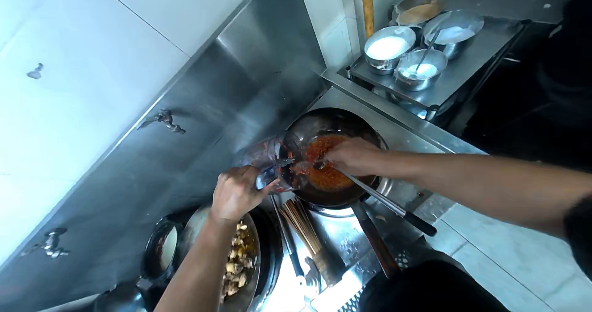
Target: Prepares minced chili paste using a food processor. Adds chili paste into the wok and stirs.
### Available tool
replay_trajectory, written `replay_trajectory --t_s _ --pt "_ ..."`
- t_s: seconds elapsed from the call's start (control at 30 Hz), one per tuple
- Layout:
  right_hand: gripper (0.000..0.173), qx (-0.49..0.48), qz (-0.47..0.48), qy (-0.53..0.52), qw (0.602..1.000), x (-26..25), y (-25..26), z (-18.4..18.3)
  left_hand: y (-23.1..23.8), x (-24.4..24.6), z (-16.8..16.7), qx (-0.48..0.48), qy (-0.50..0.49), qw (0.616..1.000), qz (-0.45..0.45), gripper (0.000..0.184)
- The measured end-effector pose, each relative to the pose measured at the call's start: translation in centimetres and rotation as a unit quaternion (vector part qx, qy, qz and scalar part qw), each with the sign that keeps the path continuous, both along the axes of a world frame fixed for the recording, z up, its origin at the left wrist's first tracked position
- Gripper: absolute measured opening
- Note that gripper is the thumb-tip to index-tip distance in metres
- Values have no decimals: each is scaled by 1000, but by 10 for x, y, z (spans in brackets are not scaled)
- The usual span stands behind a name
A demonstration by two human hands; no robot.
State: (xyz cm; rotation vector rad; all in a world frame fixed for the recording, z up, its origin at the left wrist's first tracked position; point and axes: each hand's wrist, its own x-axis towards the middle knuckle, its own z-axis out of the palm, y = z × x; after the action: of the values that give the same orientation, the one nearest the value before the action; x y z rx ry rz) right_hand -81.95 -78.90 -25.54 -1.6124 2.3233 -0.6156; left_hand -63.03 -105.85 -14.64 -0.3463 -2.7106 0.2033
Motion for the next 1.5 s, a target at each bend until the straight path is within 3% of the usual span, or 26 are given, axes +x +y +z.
replay_trajectory --t_s 0.1,0.23,0.3,0.43,0.57,0.63,0.73,0.83,0.9,1.07,1.17,1.3,1.43,1.5 --pt "28 -55 -41 62 996 -11 -15 17 4 -1 2 -5 -4 1000 -15 51" --pt "29 -111 5 197 974 -23 -42 14 12 -6 10 7 7 999 -39 49" --pt "28 -69 32 187 979 -13 -39 3 13 -6 14 -2 10 999 -43 49" --pt "21 2 1 77 997 11 -21 7 6 3 14 -11 5 999 -40 49" --pt "27 -51 -12 169 984 -8 -34 12 -7 11 7 -8 -1 999 -46 47" --pt "28 -33 1 173 984 -3 -40 4 -15 13 6 -9 3 999 -48 48" --pt "18 4 -1 75 997 22 -37 -9 -30 17 2 -10 11 999 -52 48" --pt "22 -5 -45 19 999 23 -40 8 -39 21 -8 2 15 998 -53 49" --pt "29 -22 -60 53 997 15 -52 29 -41 21 -9 15 24 998 -63 49" --pt "39 -109 31 208 971 15 -77 37 -37 26 0 61 35 996 -56 47" --pt "30 -47 51 199 978 22 -70 38 -37 30 6 54 40 997 -47 49" --pt "19 27 68 102 992 26 -51 50 -31 24 14 59 48 997 -33 50" --pt "28 -37 55 142 988 1 -41 67 -19 18 20 69 40 996 -42 49" --pt "24 -50 63 170 982 -7 -40 62 -12 13 23 67 38 996 -42 49"
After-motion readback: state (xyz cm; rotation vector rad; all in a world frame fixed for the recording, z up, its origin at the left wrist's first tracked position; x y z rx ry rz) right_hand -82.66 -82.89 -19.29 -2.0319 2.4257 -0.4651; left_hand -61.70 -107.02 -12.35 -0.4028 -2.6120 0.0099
